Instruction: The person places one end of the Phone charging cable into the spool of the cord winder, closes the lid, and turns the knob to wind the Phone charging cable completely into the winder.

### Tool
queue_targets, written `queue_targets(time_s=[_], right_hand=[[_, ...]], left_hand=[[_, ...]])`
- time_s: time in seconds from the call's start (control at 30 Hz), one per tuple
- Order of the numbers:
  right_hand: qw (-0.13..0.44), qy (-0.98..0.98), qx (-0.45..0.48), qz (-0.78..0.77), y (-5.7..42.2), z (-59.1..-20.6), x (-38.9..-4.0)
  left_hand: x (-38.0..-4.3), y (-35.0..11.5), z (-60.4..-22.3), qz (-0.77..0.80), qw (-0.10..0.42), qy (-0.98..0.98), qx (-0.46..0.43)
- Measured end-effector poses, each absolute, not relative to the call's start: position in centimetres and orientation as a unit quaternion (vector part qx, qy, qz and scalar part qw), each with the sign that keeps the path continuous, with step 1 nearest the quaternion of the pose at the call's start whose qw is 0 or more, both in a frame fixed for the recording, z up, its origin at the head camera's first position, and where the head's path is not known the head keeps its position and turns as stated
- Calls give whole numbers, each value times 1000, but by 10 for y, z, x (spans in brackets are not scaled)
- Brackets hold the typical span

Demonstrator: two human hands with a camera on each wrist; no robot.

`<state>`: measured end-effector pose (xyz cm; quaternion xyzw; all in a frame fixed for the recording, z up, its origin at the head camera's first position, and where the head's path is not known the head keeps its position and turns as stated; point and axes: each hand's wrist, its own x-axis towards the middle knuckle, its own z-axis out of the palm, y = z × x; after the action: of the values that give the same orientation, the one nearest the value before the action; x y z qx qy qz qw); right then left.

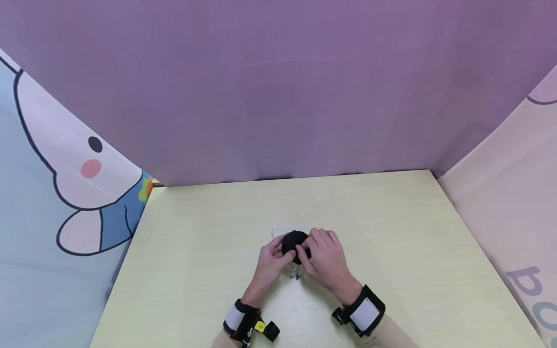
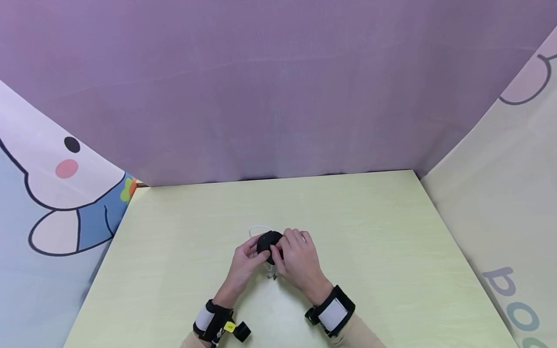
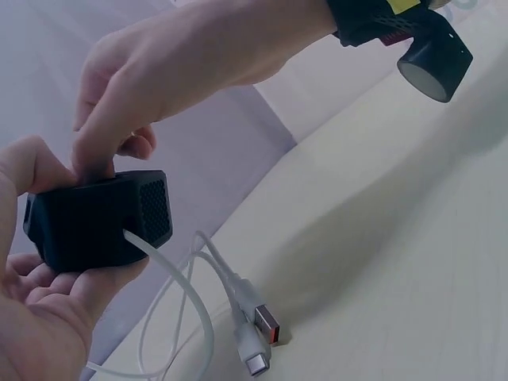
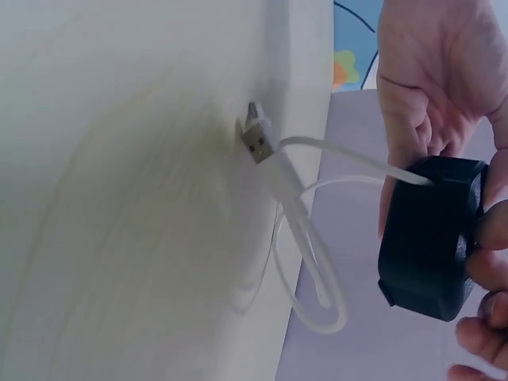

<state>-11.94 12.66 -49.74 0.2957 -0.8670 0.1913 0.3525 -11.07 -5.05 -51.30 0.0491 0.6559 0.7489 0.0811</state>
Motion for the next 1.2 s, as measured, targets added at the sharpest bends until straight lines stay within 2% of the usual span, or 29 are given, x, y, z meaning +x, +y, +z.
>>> queue_targets(time_s=[0.3,1.2], right_hand=[[328,-877,254,242,122,-495,-117],[263,-911,168,268,113,-494,-108]], left_hand=[[-110,-49,-513,752,84,653,40],[-109,-45,-518,745,65,663,39]])
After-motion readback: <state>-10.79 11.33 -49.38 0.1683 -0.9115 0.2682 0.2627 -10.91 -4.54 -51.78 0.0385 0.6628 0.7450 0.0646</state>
